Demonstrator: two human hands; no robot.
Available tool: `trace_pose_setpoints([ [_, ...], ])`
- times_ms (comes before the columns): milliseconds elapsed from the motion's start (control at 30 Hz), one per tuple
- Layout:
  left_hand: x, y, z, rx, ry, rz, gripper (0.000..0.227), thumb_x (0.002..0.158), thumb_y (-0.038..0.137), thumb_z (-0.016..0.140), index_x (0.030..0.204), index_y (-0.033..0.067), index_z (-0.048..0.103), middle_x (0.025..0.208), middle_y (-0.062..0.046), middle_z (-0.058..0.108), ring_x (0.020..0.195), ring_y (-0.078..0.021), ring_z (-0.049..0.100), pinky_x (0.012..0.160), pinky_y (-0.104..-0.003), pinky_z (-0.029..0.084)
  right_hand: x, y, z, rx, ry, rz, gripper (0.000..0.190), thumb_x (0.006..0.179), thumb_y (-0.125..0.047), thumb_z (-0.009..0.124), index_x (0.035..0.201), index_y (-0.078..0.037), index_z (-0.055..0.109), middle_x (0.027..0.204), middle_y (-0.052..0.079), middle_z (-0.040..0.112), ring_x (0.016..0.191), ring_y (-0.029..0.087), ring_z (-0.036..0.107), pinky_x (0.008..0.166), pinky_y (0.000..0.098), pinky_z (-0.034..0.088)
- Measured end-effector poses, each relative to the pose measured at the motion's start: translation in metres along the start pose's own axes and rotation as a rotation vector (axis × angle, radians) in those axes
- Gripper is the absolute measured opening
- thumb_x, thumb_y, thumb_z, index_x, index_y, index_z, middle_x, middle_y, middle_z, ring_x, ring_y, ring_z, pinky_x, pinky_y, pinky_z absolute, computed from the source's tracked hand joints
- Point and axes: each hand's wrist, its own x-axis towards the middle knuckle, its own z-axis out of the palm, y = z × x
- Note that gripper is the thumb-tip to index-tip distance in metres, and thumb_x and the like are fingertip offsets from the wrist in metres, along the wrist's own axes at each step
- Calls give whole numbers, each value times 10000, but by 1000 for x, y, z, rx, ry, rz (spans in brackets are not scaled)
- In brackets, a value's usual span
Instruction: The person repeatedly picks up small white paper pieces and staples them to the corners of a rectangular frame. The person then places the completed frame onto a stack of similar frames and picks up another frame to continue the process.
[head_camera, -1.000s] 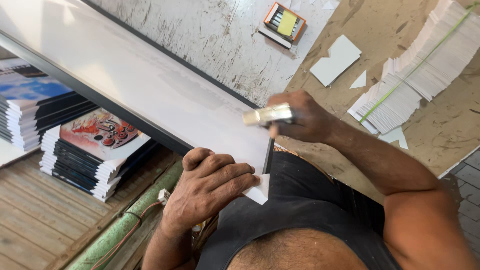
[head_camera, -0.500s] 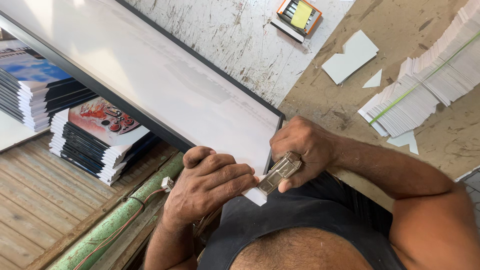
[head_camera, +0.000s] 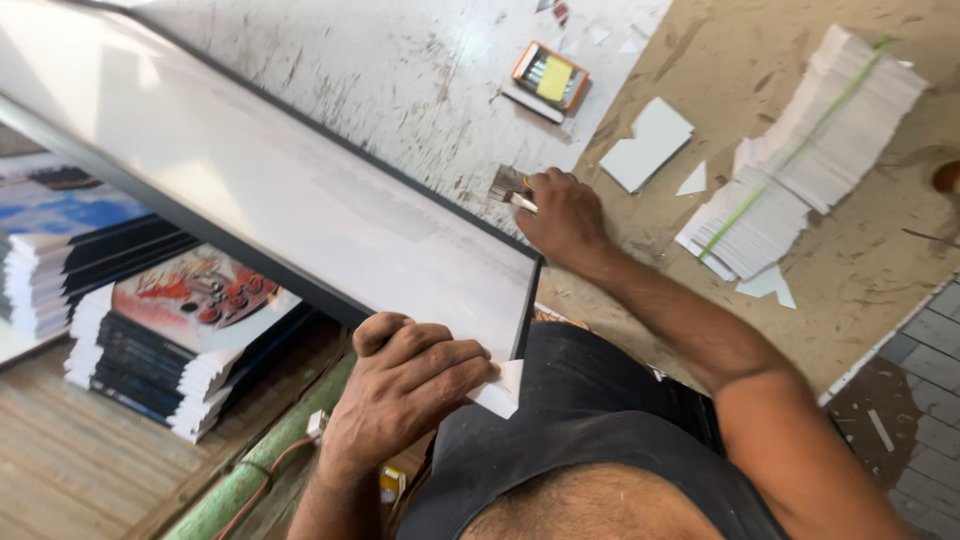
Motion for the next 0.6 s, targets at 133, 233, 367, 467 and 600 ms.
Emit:
trace_pose_setpoints([
  [133, 3, -4, -2, 42, -3, 41, 386, 764, 221, 813, 1134, 189, 709, 1152, 51, 706, 1058, -181, 626, 937, -386, 444, 17, 1, 36, -158, 206, -138, 607, 900, -290, 794, 1361, 44, 582, 1217, 221, 606, 1139, 339, 593, 978, 512, 484],
  [233, 3, -7, -1, 72, -2, 58, 417, 724, 211, 818, 1126, 191, 707, 1151, 43, 709, 1050, -182, 626, 936, -398, 439, 13, 10, 38, -92, 373, -268, 585, 862, -348, 816, 1261, 30, 615, 1279, 238, 603, 1176, 345, 591, 999, 503, 483],
  [367, 0, -8, 5, 35, -12, 15, 457, 723, 203, 828, 1156, 165, 689, 1175, 34, 716, 1069, -189, 625, 962, -378, 448, -2, 45, 13, -220, 490, -20, 575, 865, -341, 839, 1236, 50, 639, 1279, 235, 602, 1142, 340, 597, 967, 482, 499],
  [467, -1, -13, 9, 49, 19, 51, 462, 728, 204, 840, 1157, 152, 674, 1176, 25, 716, 1054, -190, 629, 960, -386, 431, -11, 76, -6, -275, 356, 218, 536, 822, -337, 858, 1142, 54, 681, 1213, 188, 631, 1113, 325, 623, 939, 439, 529],
  [600, 4, -19, 13, 87, 52, 102, 472, 717, 252, 861, 1142, 158, 676, 1156, 46, 710, 1035, -180, 615, 958, -402, 403, -14, 103, -12, -253, 245, 212, 422, 816, -348, 855, 1015, 6, 740, 1159, 139, 680, 1087, 282, 665, 900, 390, 566],
])
